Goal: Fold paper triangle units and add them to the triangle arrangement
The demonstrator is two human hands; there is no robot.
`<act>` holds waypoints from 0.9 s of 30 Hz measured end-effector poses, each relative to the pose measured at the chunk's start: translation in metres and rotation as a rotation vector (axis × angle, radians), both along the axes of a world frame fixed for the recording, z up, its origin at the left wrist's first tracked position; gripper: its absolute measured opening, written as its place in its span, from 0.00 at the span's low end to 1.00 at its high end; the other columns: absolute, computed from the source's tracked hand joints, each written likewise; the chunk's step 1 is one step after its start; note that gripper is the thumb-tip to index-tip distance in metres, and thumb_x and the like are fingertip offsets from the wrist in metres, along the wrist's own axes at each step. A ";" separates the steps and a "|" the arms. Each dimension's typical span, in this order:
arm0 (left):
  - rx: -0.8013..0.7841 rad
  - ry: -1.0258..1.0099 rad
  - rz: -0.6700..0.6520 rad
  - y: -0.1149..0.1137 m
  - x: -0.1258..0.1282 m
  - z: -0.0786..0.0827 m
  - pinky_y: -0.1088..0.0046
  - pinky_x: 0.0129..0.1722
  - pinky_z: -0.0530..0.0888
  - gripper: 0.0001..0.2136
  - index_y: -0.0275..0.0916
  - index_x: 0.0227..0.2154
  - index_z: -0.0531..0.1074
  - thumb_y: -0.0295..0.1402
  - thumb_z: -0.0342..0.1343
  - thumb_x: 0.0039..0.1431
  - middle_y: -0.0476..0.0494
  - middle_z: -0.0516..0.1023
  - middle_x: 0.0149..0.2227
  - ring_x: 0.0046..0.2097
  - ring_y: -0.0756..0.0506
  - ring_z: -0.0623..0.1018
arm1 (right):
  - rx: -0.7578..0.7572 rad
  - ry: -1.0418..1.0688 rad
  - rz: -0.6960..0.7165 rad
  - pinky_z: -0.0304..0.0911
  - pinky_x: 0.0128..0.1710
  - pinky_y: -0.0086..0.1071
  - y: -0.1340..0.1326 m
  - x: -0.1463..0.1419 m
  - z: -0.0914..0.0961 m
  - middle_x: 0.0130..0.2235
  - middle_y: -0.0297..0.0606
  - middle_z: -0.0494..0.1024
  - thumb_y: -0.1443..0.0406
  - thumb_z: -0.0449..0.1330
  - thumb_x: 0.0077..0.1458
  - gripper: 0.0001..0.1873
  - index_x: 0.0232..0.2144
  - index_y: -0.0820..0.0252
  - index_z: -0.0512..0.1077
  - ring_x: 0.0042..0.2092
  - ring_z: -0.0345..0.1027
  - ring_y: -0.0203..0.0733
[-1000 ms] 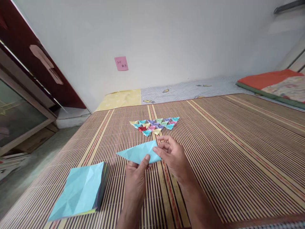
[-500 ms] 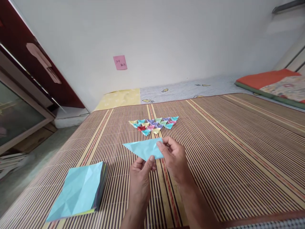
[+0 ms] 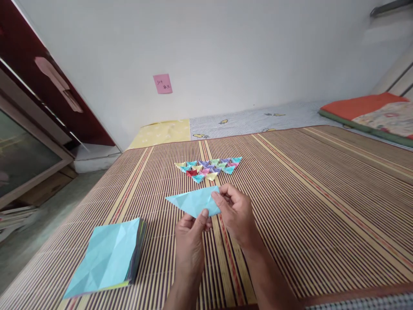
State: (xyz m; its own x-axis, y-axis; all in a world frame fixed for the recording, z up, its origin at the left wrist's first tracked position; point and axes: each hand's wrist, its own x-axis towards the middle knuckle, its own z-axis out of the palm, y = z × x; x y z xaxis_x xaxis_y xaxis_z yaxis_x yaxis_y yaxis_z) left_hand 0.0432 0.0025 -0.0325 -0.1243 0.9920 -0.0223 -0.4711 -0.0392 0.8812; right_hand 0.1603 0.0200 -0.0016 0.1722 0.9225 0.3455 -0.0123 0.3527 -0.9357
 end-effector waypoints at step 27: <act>-0.013 -0.138 0.013 0.002 -0.005 0.012 0.75 0.36 0.72 0.11 0.40 0.35 0.82 0.37 0.73 0.51 0.48 0.80 0.33 0.32 0.50 0.75 | -0.151 0.149 0.248 0.70 0.36 0.33 0.009 0.011 -0.010 0.31 0.36 0.81 0.55 0.67 0.57 0.14 0.37 0.61 0.81 0.33 0.75 0.41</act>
State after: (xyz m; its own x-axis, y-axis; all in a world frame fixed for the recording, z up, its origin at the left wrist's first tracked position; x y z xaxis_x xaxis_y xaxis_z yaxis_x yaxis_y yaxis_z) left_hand 0.0378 0.0040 -0.0208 -0.1316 0.9899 -0.0524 -0.5870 -0.0352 0.8088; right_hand 0.1714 0.0293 -0.0121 -0.0255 0.9815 0.1898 -0.2215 0.1796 -0.9585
